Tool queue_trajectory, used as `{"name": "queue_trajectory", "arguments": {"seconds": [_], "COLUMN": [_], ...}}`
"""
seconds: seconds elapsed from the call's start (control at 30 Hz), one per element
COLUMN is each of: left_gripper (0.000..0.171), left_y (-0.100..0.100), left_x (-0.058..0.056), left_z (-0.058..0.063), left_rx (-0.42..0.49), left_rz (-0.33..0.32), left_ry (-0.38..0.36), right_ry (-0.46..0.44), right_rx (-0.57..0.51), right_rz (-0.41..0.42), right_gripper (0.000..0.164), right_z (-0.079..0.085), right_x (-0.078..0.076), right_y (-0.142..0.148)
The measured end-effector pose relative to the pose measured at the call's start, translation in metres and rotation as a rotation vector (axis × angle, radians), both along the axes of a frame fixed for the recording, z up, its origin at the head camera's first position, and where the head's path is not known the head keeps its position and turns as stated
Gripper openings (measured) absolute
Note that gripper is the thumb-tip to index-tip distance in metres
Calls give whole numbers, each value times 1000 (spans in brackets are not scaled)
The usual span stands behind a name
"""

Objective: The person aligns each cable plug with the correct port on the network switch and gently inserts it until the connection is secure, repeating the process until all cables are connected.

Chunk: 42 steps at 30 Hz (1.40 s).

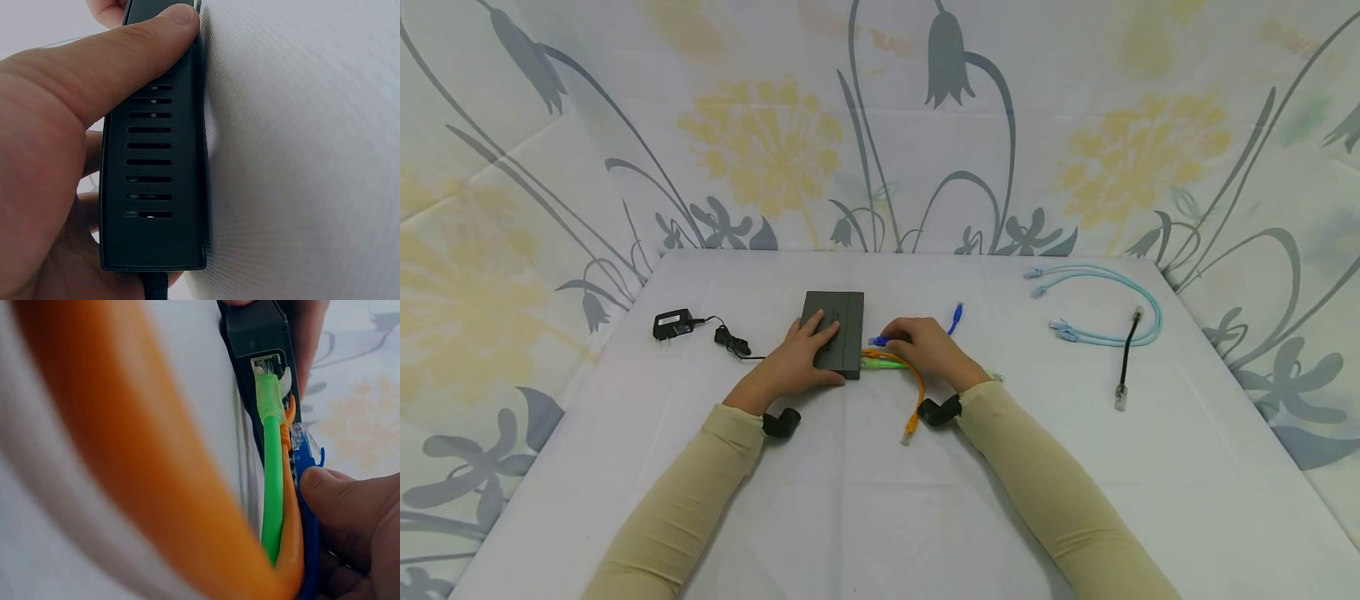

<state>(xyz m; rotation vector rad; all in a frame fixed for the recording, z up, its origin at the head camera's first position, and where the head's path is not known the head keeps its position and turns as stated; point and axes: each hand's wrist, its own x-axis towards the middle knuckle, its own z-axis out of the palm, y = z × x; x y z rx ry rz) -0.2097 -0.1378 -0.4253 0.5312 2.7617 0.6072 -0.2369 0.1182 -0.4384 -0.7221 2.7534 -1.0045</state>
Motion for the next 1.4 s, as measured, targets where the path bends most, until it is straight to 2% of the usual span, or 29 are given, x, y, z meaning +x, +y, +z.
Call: {"name": "queue_trajectory", "arguments": {"seconds": [0.23,1.4], "left_gripper": [97,97], "left_y": [-1,1], "left_x": [1,1], "left_z": [1,0], "left_rx": [7,10], "left_rz": [2,9], "left_ry": [-2,6], "right_ry": [-28,-41], "right_rx": [19,67], "right_rz": [11,23], "right_gripper": [23,23], "right_z": [-1,3], "right_x": [0,-3], "right_y": [-6,-19]}}
